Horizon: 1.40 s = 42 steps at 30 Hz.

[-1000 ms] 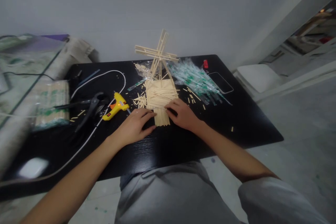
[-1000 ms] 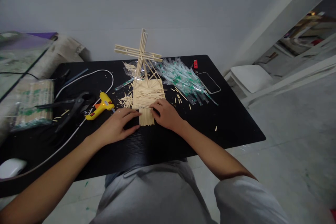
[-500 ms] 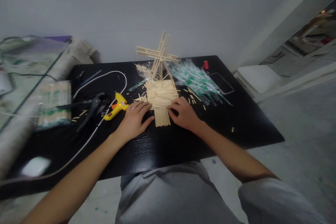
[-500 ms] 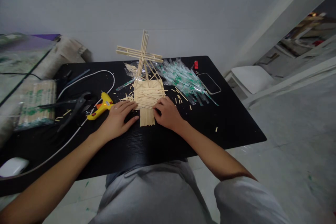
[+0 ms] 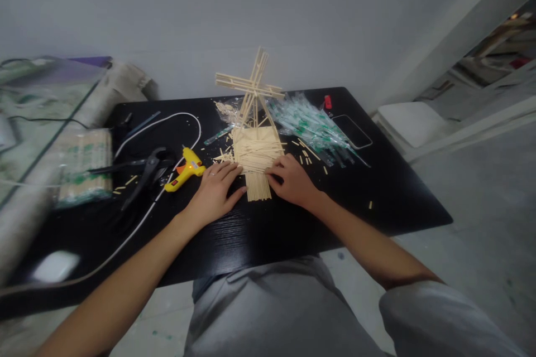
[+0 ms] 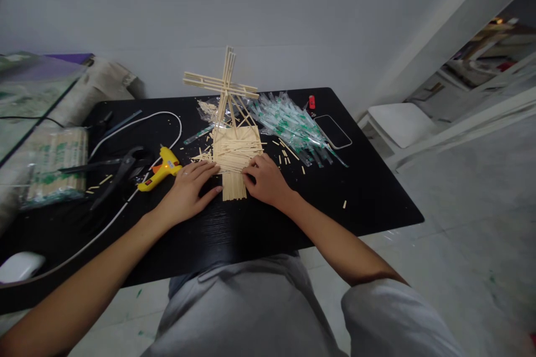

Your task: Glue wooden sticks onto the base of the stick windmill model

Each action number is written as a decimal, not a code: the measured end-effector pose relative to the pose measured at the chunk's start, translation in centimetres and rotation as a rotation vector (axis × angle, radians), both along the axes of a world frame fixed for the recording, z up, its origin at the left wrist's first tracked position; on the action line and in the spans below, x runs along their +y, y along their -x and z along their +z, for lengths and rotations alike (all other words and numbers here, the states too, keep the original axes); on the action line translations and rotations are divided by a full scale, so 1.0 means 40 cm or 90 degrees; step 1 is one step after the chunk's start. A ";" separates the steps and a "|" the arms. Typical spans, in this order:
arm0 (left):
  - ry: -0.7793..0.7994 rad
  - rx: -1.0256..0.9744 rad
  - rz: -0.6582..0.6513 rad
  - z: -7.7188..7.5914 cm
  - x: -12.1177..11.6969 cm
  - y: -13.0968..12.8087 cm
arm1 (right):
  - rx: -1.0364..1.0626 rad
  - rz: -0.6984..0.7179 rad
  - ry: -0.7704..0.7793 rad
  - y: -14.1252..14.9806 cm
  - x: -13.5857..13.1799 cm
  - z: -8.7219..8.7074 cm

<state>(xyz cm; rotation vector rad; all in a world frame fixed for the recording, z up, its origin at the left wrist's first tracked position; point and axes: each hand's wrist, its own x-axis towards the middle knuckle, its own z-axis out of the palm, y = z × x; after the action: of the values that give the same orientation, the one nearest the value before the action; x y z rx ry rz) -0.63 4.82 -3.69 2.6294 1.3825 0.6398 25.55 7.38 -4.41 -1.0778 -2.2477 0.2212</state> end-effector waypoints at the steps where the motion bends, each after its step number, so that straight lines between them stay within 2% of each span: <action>1: -0.001 0.003 -0.001 0.000 0.000 0.000 | -0.001 0.001 0.000 0.000 0.001 -0.001; 27: -0.014 0.015 0.003 -0.013 -0.001 -0.001 | -0.003 0.000 -0.010 0.002 0.004 -0.010; 42: -0.008 -0.001 -0.027 -0.006 -0.007 -0.008 | 0.003 -0.016 0.030 -0.002 0.010 -0.011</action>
<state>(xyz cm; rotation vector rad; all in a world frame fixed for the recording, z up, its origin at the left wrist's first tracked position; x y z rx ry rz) -0.32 4.56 -3.95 2.6595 1.3218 0.6473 25.63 7.78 -4.86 -1.1279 -2.2337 0.2672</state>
